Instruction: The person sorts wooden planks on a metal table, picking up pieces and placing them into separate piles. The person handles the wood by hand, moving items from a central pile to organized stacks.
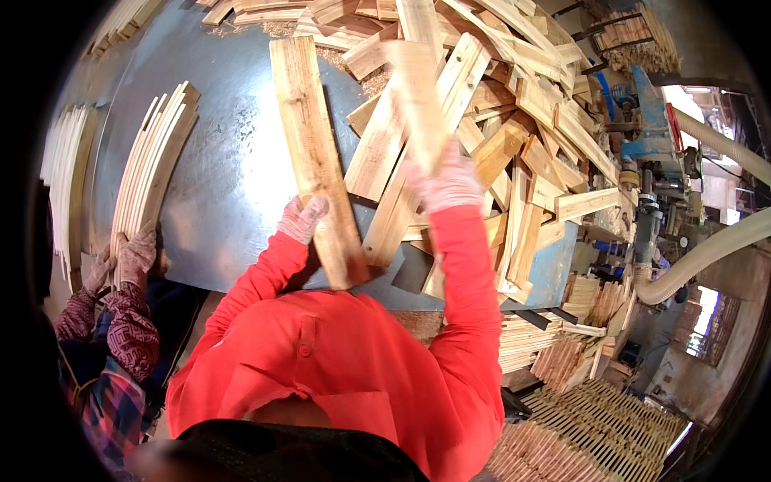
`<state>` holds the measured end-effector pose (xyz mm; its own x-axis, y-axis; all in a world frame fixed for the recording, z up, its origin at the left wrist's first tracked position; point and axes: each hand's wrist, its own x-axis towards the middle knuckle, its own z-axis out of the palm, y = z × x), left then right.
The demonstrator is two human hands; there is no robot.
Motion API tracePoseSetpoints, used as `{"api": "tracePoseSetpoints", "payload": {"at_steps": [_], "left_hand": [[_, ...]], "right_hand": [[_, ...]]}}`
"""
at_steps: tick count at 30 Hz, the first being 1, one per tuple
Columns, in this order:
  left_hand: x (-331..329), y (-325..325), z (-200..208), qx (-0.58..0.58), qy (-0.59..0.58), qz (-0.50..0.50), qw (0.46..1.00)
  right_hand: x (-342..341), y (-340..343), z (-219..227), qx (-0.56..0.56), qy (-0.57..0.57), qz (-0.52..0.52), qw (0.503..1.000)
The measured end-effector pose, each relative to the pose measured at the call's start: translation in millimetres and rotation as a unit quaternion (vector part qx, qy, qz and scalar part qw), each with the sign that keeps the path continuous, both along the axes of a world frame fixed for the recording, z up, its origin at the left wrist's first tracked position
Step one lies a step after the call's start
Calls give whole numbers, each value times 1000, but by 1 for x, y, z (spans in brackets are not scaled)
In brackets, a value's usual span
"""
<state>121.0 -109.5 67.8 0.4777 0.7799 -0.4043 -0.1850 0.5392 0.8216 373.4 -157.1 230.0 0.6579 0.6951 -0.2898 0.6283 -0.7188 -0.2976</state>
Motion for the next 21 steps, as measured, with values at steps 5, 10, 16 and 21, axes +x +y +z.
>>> {"api": "tracePoseSetpoints", "payload": {"at_steps": [5, 10, 16, 21], "left_hand": [[36, 9, -27, 75, -49, -81, 993], [27, 21, 2, -282, -111, 12, 953], [12, 27, -16, -173, -41, 11, 984], [6, 45, -15, -235, -17, -45, 971]], "right_hand": [[-70, 66, -23, -8, 75, 280, 957], [109, 178, 36, 83, -474, 151, 864], [255, 225, -31, -98, -261, 128, 952], [206, 191, 2, -83, -395, 197, 894]]}}
